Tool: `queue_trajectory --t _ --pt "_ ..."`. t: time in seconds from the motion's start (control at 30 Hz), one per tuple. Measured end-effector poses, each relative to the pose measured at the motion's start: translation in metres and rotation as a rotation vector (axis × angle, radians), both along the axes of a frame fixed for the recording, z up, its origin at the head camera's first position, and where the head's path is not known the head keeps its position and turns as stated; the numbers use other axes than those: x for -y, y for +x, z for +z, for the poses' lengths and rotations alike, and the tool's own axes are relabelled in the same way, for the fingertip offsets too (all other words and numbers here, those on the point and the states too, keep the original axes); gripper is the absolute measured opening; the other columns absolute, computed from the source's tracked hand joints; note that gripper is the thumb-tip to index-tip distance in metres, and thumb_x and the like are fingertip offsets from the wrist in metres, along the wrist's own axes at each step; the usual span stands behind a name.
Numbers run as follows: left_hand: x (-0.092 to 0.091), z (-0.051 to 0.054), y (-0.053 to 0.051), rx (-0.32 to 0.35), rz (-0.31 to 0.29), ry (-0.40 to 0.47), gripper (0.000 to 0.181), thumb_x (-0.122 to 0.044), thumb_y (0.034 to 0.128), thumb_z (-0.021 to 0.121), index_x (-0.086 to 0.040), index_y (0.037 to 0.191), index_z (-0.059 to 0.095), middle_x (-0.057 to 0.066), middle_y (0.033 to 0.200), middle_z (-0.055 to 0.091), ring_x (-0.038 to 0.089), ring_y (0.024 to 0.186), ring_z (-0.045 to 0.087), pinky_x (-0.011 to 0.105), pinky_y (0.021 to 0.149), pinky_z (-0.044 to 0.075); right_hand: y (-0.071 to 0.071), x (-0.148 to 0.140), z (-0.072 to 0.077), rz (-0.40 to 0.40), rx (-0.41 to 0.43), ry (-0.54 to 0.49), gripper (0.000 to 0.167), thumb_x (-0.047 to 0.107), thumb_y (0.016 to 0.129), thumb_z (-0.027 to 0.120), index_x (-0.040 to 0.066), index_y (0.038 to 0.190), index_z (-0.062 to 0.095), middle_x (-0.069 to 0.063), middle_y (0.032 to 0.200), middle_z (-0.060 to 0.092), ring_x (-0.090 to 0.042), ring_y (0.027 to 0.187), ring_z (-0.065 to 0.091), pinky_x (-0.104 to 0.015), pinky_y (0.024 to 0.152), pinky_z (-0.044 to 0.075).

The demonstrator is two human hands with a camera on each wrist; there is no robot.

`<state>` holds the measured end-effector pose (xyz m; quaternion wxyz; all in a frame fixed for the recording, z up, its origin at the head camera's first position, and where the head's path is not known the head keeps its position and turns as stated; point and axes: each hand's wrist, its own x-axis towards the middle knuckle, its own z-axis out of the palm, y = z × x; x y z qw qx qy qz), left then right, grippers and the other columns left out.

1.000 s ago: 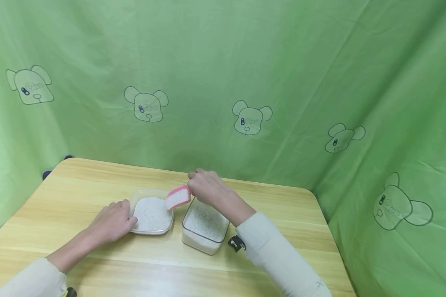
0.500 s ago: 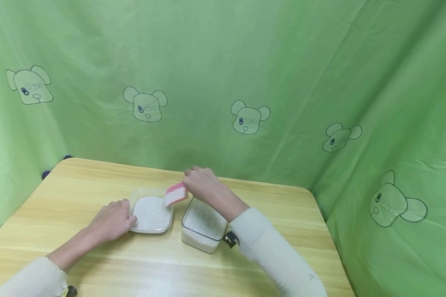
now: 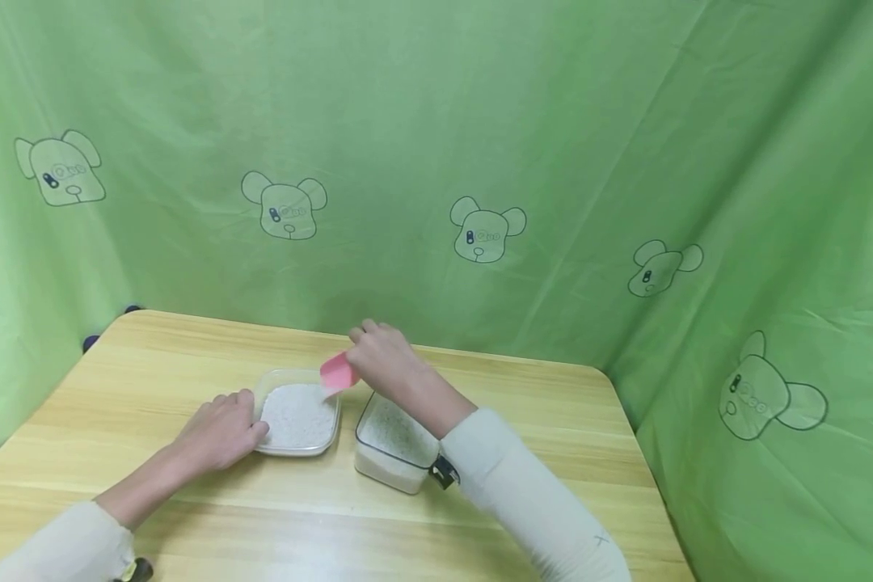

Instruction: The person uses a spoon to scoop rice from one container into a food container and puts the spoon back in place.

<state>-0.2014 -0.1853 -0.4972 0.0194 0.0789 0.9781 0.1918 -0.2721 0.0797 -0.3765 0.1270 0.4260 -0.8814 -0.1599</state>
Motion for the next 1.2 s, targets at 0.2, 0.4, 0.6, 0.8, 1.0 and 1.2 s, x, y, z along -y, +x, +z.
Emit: queue_trajectory --t 0.2,0.4,0.6,0.8,1.0,1.2 --pt "0.0 0.001 0.0 0.005 0.0 0.004 0.028 -0.031 0.0917 0.058 -0.003 0.089 0.054 0.007 0.075 0.052 0.025 0.069 0.048 0.036 0.062 0.038 0.003 -0.007 0.0 0.052 -0.122 -0.042 0.016 0.005 0.086 0.078 0.011 0.101 0.081 -0.004 0.1 0.074 -0.018 0.089 0.063 -0.025 0.075 0.055" --pt "0.0 0.001 0.0 0.008 0.003 0.017 0.028 -0.032 0.0921 0.059 -0.005 0.088 0.054 0.007 0.074 0.052 0.024 0.068 0.048 0.035 0.06 0.037 0.006 -0.02 0.004 0.075 -0.232 -0.09 0.018 0.003 0.085 0.079 0.011 0.101 0.081 -0.004 0.1 0.075 -0.018 0.089 0.064 -0.025 0.072 0.054" --pt "0.0 0.002 0.0 0.002 0.0 0.027 0.026 -0.031 0.092 0.059 -0.006 0.086 0.053 0.006 0.073 0.051 0.024 0.067 0.047 0.034 0.059 0.036 0.009 -0.037 0.005 0.052 -0.229 -0.141 0.019 0.0 0.085 0.077 0.01 0.101 0.08 -0.005 0.099 0.075 -0.018 0.089 0.065 -0.025 0.072 0.057" --pt "-0.002 0.001 -0.001 0.011 0.003 0.035 0.026 -0.031 0.0918 0.059 -0.006 0.085 0.052 0.006 0.072 0.051 0.023 0.066 0.047 0.034 0.058 0.035 0.015 -0.054 0.004 0.046 -0.26 -0.196 0.015 0.003 0.087 0.077 0.011 0.098 0.08 -0.004 0.094 0.077 -0.018 0.085 0.067 -0.025 0.067 0.058" --pt "-0.001 0.0 -0.001 0.015 0.001 0.025 0.027 -0.032 0.0924 0.058 -0.006 0.086 0.052 0.007 0.073 0.051 0.024 0.068 0.047 0.034 0.06 0.035 0.022 -0.075 0.006 0.057 -0.268 -0.273 0.009 0.007 0.086 0.079 0.011 0.093 0.079 -0.004 0.091 0.077 -0.019 0.082 0.066 -0.027 0.065 0.058" --pt "-0.001 -0.001 -0.001 0.009 0.006 0.021 0.027 -0.032 0.0918 0.059 -0.006 0.086 0.051 0.007 0.073 0.051 0.024 0.067 0.047 0.034 0.059 0.035 0.03 -0.095 0.005 0.071 -0.245 -0.301 0.005 0.009 0.086 0.079 0.009 0.09 0.078 -0.005 0.088 0.075 -0.021 0.079 0.063 -0.028 0.062 0.057"
